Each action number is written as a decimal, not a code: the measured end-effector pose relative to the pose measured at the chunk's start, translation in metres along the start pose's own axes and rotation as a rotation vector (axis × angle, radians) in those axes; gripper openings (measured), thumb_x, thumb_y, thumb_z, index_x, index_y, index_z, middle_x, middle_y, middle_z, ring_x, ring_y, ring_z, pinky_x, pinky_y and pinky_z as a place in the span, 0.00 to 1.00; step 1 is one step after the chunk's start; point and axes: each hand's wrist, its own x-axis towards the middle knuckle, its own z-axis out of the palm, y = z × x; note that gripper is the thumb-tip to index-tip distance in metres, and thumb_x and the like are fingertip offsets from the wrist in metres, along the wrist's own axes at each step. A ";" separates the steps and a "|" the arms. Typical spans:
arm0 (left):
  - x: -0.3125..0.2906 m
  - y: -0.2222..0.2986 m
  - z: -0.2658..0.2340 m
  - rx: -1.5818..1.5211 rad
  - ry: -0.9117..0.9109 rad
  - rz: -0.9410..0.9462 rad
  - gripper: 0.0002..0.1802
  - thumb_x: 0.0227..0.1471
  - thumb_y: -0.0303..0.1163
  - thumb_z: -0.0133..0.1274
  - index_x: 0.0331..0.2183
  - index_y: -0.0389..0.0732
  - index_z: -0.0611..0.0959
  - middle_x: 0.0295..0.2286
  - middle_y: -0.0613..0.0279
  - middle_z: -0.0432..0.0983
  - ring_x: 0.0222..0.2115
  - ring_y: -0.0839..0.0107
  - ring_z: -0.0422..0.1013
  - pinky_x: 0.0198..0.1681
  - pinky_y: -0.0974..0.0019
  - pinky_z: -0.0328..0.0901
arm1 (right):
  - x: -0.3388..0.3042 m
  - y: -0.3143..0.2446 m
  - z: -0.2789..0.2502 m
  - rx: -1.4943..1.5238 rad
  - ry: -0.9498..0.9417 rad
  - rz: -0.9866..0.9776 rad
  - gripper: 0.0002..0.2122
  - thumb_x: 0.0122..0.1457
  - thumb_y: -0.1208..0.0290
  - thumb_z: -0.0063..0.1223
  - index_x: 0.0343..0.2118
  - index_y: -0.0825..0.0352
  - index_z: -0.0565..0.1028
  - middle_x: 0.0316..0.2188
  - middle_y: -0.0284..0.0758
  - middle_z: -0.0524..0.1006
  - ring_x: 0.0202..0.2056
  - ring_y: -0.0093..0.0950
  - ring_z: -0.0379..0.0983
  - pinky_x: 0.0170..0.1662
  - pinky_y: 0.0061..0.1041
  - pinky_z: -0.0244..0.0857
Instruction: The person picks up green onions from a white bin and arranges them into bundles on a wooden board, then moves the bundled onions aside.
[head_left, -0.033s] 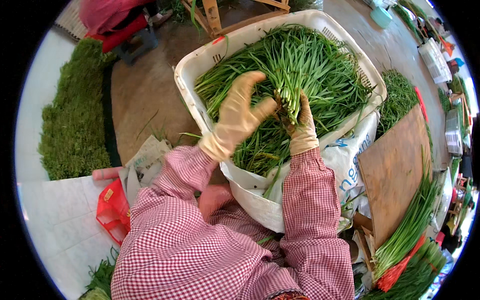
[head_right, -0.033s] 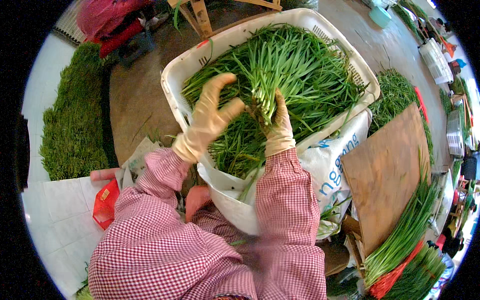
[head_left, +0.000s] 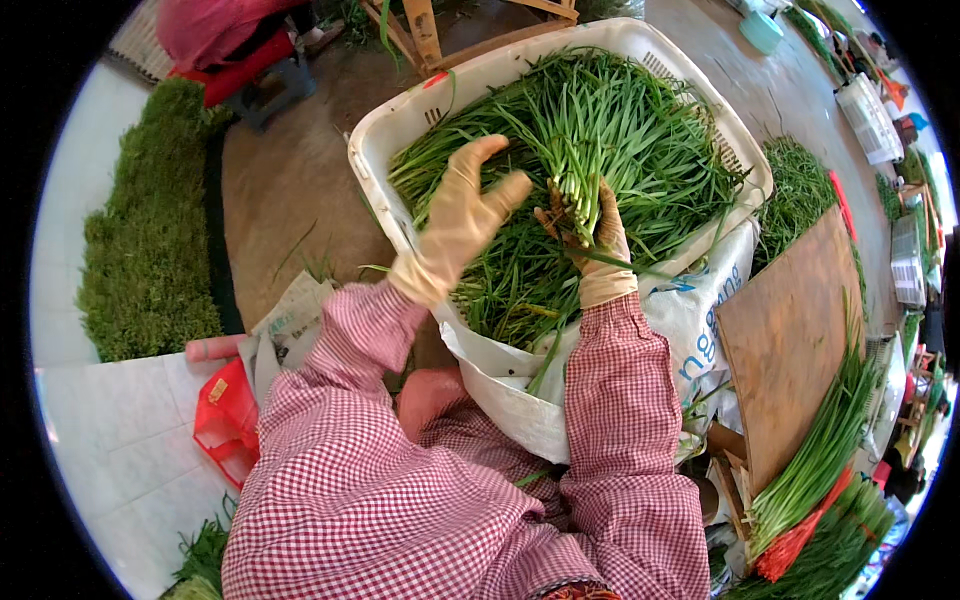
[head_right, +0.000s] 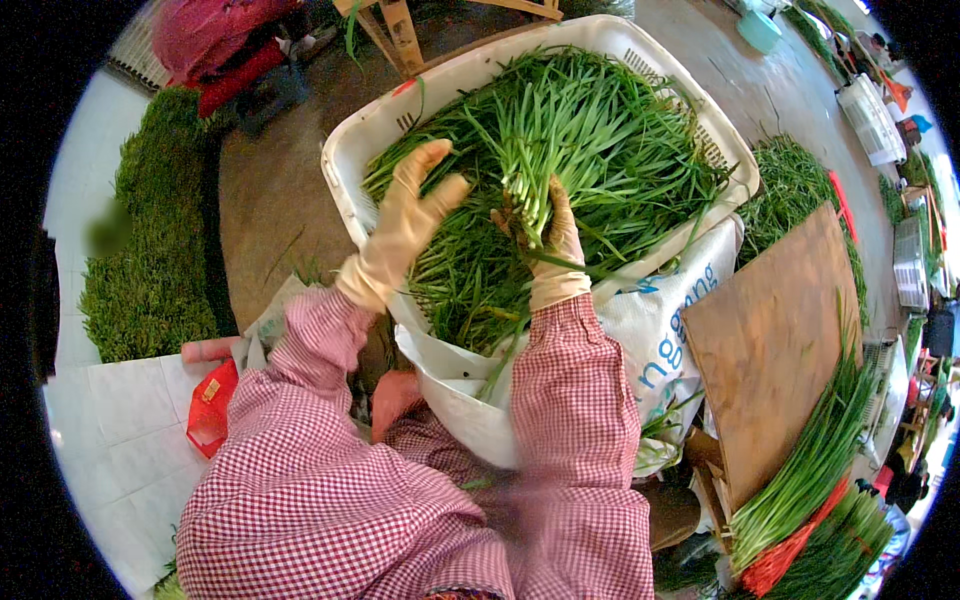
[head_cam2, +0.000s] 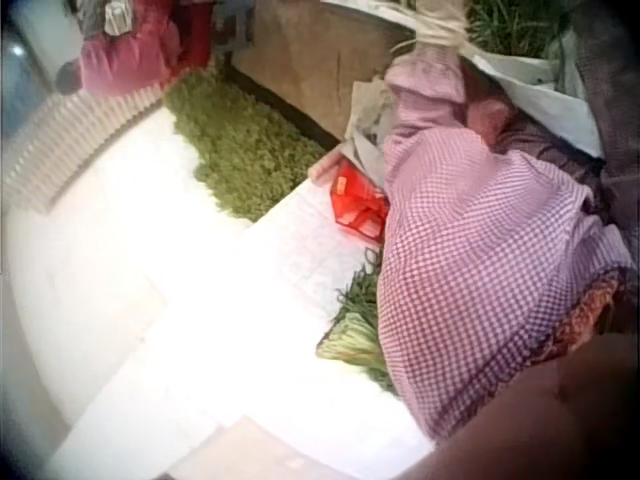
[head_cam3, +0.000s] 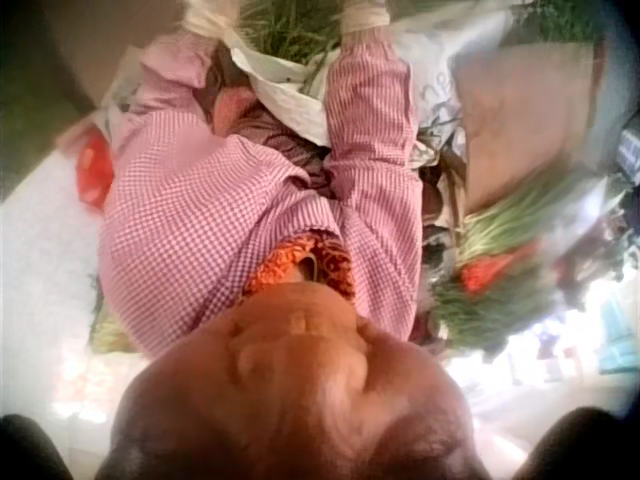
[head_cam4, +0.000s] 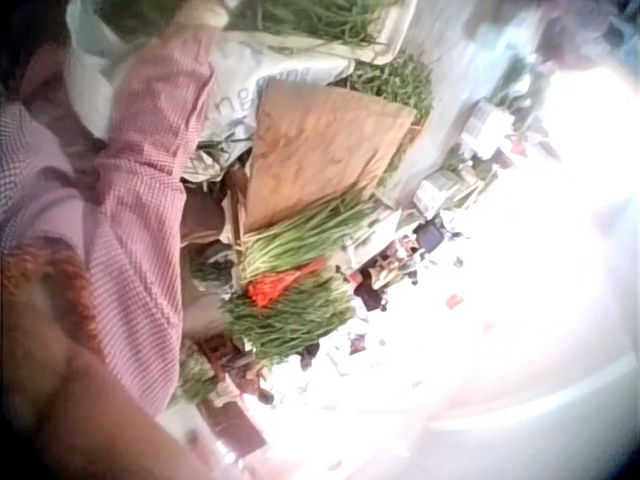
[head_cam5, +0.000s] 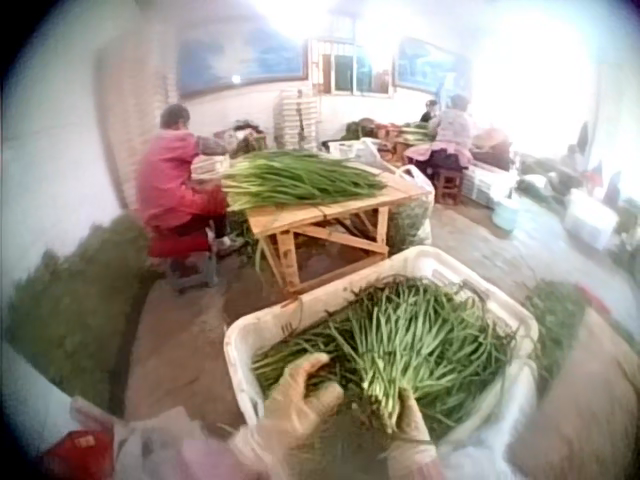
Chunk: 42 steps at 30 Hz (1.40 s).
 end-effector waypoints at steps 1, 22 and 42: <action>0.013 -0.001 -0.007 -0.310 -0.106 -0.353 0.36 0.45 0.53 0.51 0.47 0.35 0.64 0.45 0.53 0.63 0.47 0.62 0.60 0.50 0.65 0.56 | -0.001 -0.002 -0.001 0.006 -0.006 0.009 0.15 0.53 0.58 0.48 0.39 0.61 0.70 0.34 0.35 0.75 0.34 0.31 0.73 0.40 0.42 0.66; -0.037 0.078 0.030 -1.248 -0.284 -0.520 0.28 0.50 0.47 0.46 0.47 0.36 0.68 0.44 0.54 0.67 0.44 0.64 0.66 0.49 0.61 0.61 | -0.147 -0.009 0.106 -1.749 0.300 -0.186 0.39 0.45 0.52 0.54 0.55 0.70 0.50 0.34 0.48 0.73 0.35 0.43 0.71 0.37 0.31 0.65; -0.172 0.152 0.151 -0.992 -1.172 -0.814 0.22 0.47 0.29 0.52 0.46 0.37 0.69 0.40 0.62 0.69 0.39 0.72 0.67 0.43 0.71 0.63 | -0.352 0.032 -0.061 -0.270 0.364 -0.452 0.21 0.53 0.63 0.51 0.47 0.68 0.63 0.39 0.33 0.70 0.37 0.23 0.68 0.41 0.22 0.63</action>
